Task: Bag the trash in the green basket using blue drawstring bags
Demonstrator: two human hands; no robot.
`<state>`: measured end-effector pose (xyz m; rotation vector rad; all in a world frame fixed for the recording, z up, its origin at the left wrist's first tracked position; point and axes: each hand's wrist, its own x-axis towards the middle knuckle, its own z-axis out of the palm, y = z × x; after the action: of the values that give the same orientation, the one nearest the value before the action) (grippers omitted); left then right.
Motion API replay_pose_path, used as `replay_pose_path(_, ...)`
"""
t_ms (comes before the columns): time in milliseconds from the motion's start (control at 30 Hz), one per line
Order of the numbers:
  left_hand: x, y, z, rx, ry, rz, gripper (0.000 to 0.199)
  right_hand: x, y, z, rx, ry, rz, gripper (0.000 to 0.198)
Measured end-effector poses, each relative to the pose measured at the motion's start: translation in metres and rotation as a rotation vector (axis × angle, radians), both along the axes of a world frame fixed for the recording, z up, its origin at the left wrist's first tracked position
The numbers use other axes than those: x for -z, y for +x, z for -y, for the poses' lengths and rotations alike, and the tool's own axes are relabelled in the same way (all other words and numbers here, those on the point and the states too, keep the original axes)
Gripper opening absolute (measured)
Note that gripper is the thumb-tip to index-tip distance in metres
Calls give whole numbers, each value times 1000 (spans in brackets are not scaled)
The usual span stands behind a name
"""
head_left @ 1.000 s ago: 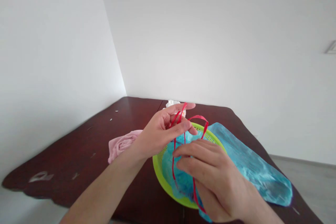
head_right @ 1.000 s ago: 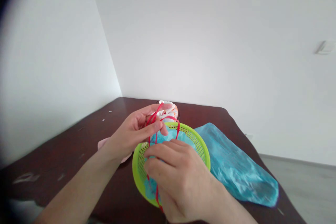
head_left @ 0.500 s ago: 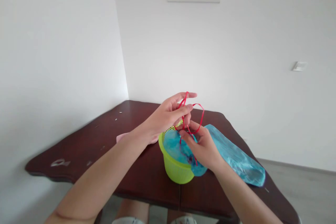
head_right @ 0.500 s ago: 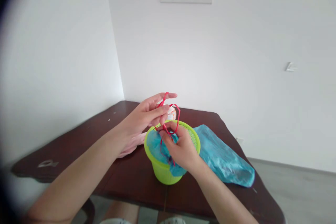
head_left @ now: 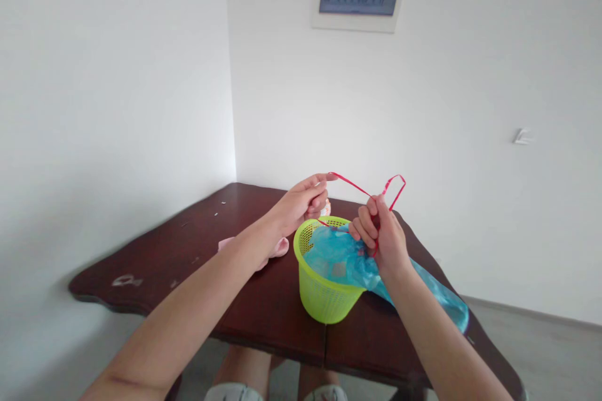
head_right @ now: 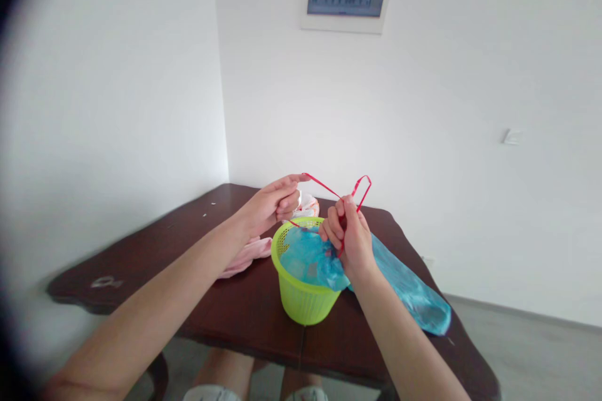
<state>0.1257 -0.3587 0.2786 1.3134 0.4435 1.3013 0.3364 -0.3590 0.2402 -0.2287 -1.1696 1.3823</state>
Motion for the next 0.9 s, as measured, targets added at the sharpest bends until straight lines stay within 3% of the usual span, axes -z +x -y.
replay_pose_path(100, 2, -6, 0, 1, -3, 72, 34, -3, 1, 0, 27, -11, 24, 63)
replay_pose_path(333, 12, -9, -6, -268, 51, 238, 78, 5, -6, 1, 233, 106, 189, 64)
replay_pose_path(567, -2, 5, 10, -185, 106, 385, 86, 21, -19, -11, 215, 51, 249, 68)
replay_pose_path(667, -6, 6, 20, -216, 119, 170, 74, 16, -18, -13, 235, 30, 89, 75)
replay_pose_path(733, -4, 8, 26, -252, 159, -94, 82, 13, -15, -11, 291, 56, 76, 73)
replay_pose_path(833, 4, 15, 33, -289, 262, -481, 103, 13, -9, -7, 415, 218, 348, 67)
replay_pose_path(900, 8, 20, 34, -326, 338, -650, 100, 17, -7, -4, 487, 386, 624, 52)
